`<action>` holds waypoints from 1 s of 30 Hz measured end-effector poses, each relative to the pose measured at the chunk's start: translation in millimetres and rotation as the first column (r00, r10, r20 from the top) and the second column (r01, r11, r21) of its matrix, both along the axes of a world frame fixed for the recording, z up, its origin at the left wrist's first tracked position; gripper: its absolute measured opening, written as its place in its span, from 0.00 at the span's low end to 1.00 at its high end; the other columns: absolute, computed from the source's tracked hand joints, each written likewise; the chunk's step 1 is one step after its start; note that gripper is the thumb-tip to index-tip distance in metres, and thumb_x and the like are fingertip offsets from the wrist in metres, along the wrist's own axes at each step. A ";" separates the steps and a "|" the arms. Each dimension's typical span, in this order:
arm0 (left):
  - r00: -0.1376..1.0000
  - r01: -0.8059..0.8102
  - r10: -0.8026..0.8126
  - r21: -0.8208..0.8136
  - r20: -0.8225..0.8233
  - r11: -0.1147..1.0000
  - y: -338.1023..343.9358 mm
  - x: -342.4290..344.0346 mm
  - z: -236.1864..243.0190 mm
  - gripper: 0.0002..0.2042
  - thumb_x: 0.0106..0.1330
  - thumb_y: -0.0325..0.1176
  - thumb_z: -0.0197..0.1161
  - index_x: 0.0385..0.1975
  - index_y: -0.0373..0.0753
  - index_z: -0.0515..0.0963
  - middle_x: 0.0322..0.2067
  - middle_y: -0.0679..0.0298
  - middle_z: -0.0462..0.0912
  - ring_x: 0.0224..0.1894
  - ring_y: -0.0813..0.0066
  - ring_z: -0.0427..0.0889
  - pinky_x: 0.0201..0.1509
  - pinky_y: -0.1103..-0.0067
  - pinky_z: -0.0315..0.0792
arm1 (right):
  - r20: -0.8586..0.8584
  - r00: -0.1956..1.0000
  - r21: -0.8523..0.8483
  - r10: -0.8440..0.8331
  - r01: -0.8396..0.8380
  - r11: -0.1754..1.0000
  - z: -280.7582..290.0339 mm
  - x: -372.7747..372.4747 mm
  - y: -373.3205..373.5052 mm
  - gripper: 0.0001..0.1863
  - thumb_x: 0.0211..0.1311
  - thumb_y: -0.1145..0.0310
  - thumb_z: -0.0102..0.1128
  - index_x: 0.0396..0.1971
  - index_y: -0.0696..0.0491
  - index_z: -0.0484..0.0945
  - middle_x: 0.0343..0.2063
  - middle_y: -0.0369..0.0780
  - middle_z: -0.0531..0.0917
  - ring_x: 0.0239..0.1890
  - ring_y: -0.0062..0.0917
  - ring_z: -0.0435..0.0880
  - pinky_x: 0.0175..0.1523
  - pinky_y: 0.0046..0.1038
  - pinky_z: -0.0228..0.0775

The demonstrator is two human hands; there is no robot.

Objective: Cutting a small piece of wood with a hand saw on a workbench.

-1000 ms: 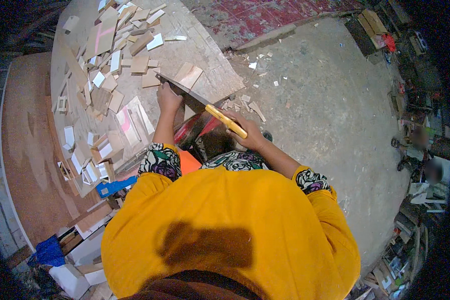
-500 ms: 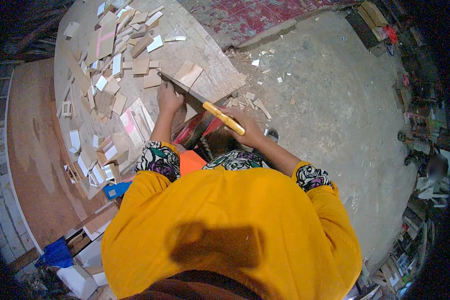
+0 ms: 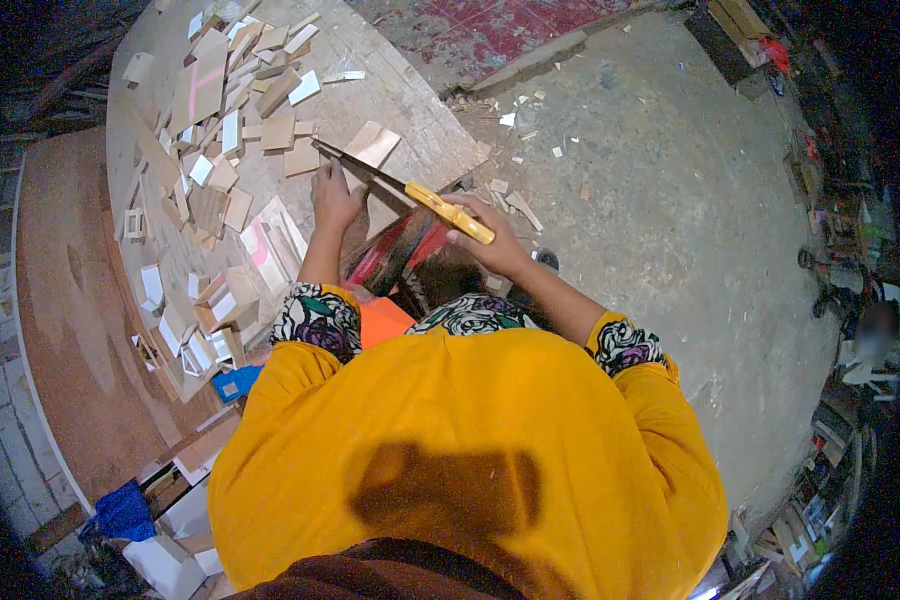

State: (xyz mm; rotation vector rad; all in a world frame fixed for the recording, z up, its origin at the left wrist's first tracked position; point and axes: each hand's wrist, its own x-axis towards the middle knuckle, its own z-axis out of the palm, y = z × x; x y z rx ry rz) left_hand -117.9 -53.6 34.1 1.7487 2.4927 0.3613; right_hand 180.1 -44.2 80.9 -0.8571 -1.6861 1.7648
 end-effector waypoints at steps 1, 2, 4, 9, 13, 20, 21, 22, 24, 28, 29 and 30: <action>1.000 0.000 0.000 0.001 -0.001 1.000 -0.9 -1.7 2.3 0.34 0.47 0.41 0.66 0.53 0.30 0.65 0.51 0.46 0.66 0.54 0.50 0.65 0.58 0.63 0.61 | -0.069 0.998 -0.135 -0.013 0.004 0.991 5.2 0.3 2.3 0.26 0.53 0.67 0.61 0.54 0.49 0.67 0.42 0.36 0.76 0.42 0.19 0.74 0.46 0.24 0.68; 1.000 0.021 -0.021 -0.010 -0.011 1.000 -1.7 -3.6 4.7 0.34 0.47 0.42 0.67 0.54 0.31 0.64 0.50 0.47 0.66 0.54 0.50 0.65 0.58 0.63 0.61 | -0.042 0.999 -0.255 -0.027 0.015 0.967 13.5 1.2 4.5 0.25 0.53 0.67 0.62 0.53 0.48 0.68 0.39 0.33 0.75 0.34 0.14 0.73 0.35 0.18 0.68; 0.999 0.043 -0.044 -0.023 -0.021 0.999 -1.9 -3.0 10.6 0.35 0.48 0.43 0.67 0.54 0.32 0.64 0.50 0.47 0.67 0.53 0.51 0.65 0.57 0.63 0.62 | -0.071 0.996 -0.219 -0.058 0.041 0.975 12.6 -4.5 9.9 0.25 0.53 0.66 0.62 0.53 0.49 0.69 0.38 0.33 0.75 0.31 0.13 0.72 0.31 0.16 0.65; 0.996 0.023 -0.026 -0.040 -0.082 0.999 -1.5 7.0 26.7 0.36 0.43 0.40 0.70 0.54 0.36 0.65 0.48 0.52 0.69 0.52 0.54 0.66 0.55 0.64 0.63 | 0.009 0.999 -0.062 -0.042 0.043 0.997 30.6 -4.3 12.6 0.24 0.51 0.68 0.63 0.50 0.52 0.71 0.40 0.36 0.77 0.40 0.20 0.75 0.46 0.22 0.67; 0.998 0.014 -0.013 0.021 -0.060 1.000 -6.9 6.7 22.6 0.36 0.41 0.38 0.72 0.54 0.37 0.65 0.47 0.53 0.69 0.52 0.54 0.67 0.55 0.64 0.63 | 0.035 0.999 -0.002 -0.030 0.030 1.000 32.2 -3.6 9.9 0.24 0.50 0.70 0.63 0.50 0.53 0.71 0.42 0.39 0.78 0.47 0.24 0.75 0.54 0.25 0.63; 1.000 0.017 -0.016 0.086 -0.021 0.996 -9.4 3.0 -3.5 0.30 0.47 0.37 0.66 0.51 0.33 0.67 0.50 0.47 0.66 0.53 0.50 0.65 0.57 0.62 0.61 | 0.033 0.999 0.205 0.011 -0.017 0.979 8.7 -3.6 -8.9 0.25 0.51 0.73 0.61 0.53 0.51 0.69 0.47 0.41 0.76 0.49 0.29 0.75 0.53 0.27 0.64; 1.000 0.000 0.000 0.137 -0.003 0.991 -10.2 1.1 -14.3 0.28 0.49 0.36 0.63 0.50 0.31 0.68 0.52 0.44 0.65 0.54 0.48 0.64 0.58 0.61 0.60 | 0.052 0.998 0.245 0.036 -0.047 0.968 3.5 -4.6 -13.9 0.26 0.52 0.73 0.61 0.53 0.50 0.68 0.48 0.41 0.75 0.50 0.30 0.75 0.54 0.28 0.64; 0.999 -0.033 0.030 0.113 0.034 0.993 -14.3 -1.5 -30.8 0.23 0.54 0.35 0.58 0.48 0.28 0.69 0.54 0.40 0.61 0.57 0.45 0.61 0.61 0.61 0.56 | 0.037 0.999 0.445 0.020 -0.034 0.895 -7.4 -6.8 -20.2 0.27 0.50 0.75 0.58 0.54 0.50 0.67 0.41 0.44 0.78 0.43 0.34 0.78 0.48 0.29 0.66; 0.992 -0.114 0.105 0.160 0.067 0.980 -14.6 31.9 -31.8 0.22 0.56 0.34 0.55 0.49 0.27 0.69 0.55 0.41 0.61 0.57 0.46 0.60 0.62 0.61 0.55 | 0.265 0.961 0.429 0.084 -0.196 0.882 -28.3 6.0 -30.9 0.28 0.51 0.73 0.59 0.55 0.47 0.66 0.40 0.46 0.78 0.41 0.38 0.78 0.46 0.30 0.68; 0.965 -0.261 0.244 0.243 0.101 0.934 -24.1 52.9 -33.7 0.15 0.61 0.27 0.47 0.46 0.26 0.70 0.54 0.46 0.62 0.58 0.50 0.59 0.63 0.64 0.53 | 0.396 0.909 0.422 0.131 -0.307 0.853 -28.8 15.1 -48.1 0.30 0.52 0.68 0.60 0.58 0.41 0.64 0.39 0.49 0.78 0.36 0.45 0.79 0.39 0.34 0.70; 0.948 -0.310 0.277 0.257 0.157 0.915 -25.6 58.6 -28.1 0.14 0.61 0.26 0.46 0.44 0.26 0.70 0.54 0.47 0.63 0.58 0.50 0.60 0.62 0.64 0.54 | 0.367 0.920 0.388 0.139 -0.287 0.876 -26.4 16.9 -50.5 0.30 0.53 0.68 0.60 0.58 0.41 0.64 0.40 0.49 0.78 0.36 0.45 0.79 0.39 0.34 0.71; 0.949 -0.307 0.274 0.249 0.158 0.919 -25.8 58.2 -32.8 0.14 0.61 0.26 0.46 0.44 0.26 0.70 0.54 0.47 0.63 0.58 0.50 0.60 0.62 0.64 0.54 | 0.422 0.893 0.381 0.154 -0.329 0.864 -35.0 20.6 -51.9 0.32 0.50 0.69 0.59 0.58 0.39 0.63 0.39 0.49 0.78 0.35 0.46 0.79 0.39 0.38 0.71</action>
